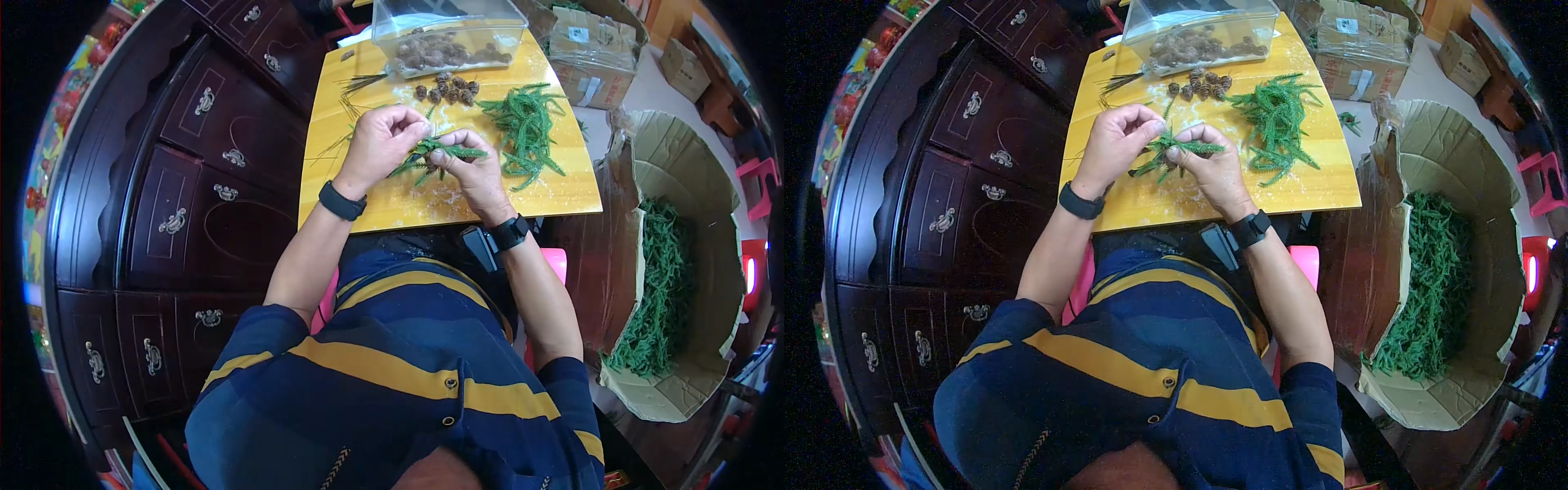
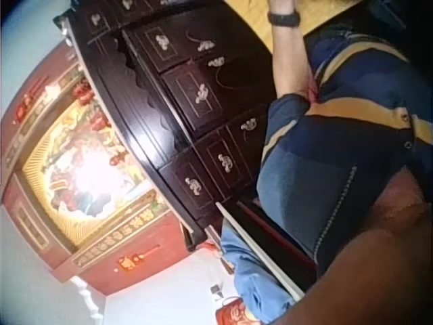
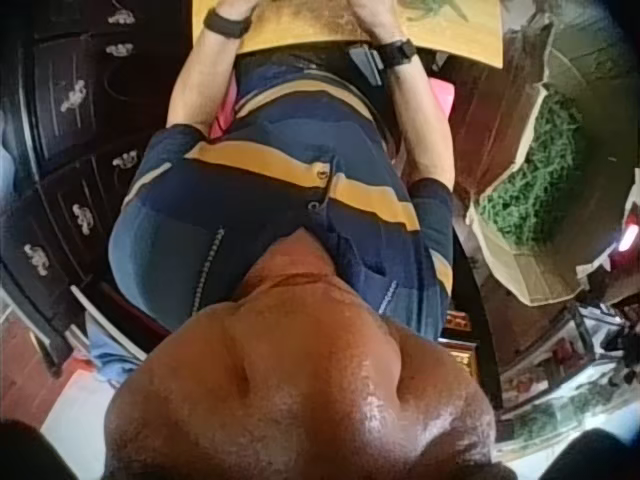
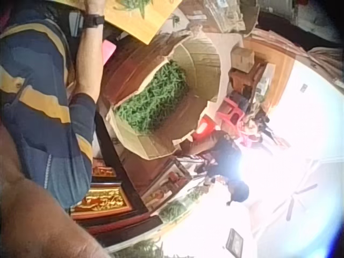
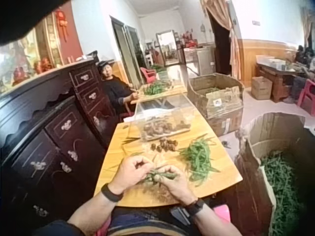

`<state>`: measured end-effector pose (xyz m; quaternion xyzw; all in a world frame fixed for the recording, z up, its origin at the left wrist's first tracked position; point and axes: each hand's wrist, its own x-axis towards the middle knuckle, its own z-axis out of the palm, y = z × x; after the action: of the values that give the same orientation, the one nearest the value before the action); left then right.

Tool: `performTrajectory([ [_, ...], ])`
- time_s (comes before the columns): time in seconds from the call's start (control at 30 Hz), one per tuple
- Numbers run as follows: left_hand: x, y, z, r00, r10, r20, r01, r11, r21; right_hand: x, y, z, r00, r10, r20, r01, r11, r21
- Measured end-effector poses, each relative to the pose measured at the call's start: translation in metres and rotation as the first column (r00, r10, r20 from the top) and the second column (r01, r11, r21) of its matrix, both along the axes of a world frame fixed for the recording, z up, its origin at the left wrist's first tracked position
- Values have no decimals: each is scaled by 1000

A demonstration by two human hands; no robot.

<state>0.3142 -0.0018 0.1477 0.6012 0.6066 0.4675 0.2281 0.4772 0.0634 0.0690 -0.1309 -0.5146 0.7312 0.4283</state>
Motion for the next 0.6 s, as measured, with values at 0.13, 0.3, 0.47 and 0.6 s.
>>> performTrajectory([
  [0.13,1,3,0,973,4,229,14,997,-79,0,-3,1,997,65,-29,-64,998,22],
  [0.3,0,6,0,966,-142,215,154,987,-39,2,-5,2,997,77,-27,-76,997,15],
  [0.47,-6,-6,9,984,-174,43,178,976,-128,2,-4,3,988,149,-36,-149,989,-5],
  [0.6,-6,-13,14,963,-194,186,223,963,-152,3,-3,4,983,181,-36,-182,983,-18],
])
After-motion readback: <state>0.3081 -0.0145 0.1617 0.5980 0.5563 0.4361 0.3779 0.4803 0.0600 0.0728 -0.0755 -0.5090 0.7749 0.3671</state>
